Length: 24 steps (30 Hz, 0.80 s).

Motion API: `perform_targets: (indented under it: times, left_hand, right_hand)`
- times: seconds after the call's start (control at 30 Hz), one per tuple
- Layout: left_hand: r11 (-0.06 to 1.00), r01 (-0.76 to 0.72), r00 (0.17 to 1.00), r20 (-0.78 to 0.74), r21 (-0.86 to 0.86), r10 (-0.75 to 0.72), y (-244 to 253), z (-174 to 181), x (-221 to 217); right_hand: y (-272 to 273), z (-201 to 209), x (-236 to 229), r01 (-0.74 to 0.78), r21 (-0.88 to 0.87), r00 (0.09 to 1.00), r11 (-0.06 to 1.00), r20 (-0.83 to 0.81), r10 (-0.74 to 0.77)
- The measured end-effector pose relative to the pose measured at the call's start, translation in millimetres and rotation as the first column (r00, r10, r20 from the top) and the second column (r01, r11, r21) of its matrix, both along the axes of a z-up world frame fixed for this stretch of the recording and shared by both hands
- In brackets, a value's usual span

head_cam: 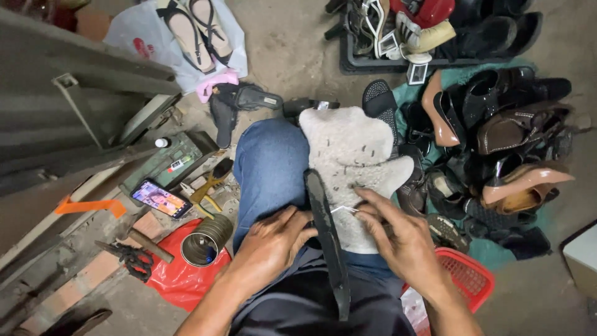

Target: Hand-stitching the sole of a shoe using a needle and thread.

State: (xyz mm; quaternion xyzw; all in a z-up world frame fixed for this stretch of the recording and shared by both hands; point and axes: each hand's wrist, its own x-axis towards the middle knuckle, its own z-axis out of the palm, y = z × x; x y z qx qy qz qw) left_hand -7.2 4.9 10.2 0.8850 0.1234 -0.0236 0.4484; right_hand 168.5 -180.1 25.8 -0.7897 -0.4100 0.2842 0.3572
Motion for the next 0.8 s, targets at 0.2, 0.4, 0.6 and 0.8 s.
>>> perform_targets:
  times: [0.2,0.4,0.6,0.8]
  left_hand:
    - [0.866,-0.187,0.974,-0.03,0.463,0.226,-1,-17,-19]
    - [0.755,-0.212,0.756,-0.385,0.62,0.529,24,-21,-79]
    - [0.858,-0.351,0.741,-0.449,0.375,0.5,12,-9,-61]
    - [0.908,-0.339,0.929,-0.238,-0.247,0.282,12,-6,-49]
  right_hand:
    - [9,-4,1,-0.041,0.06,0.998,0.997,0.046,0.038]
    - [14,-9,5,-0.077,0.101,0.993,0.992,0.092,0.068]
    - [-4,-32,-2,-0.192,0.035,0.974,0.981,0.133,0.186]
    - [-24,-5,3,-0.148,0.032,0.938,0.988,-0.312,0.151]
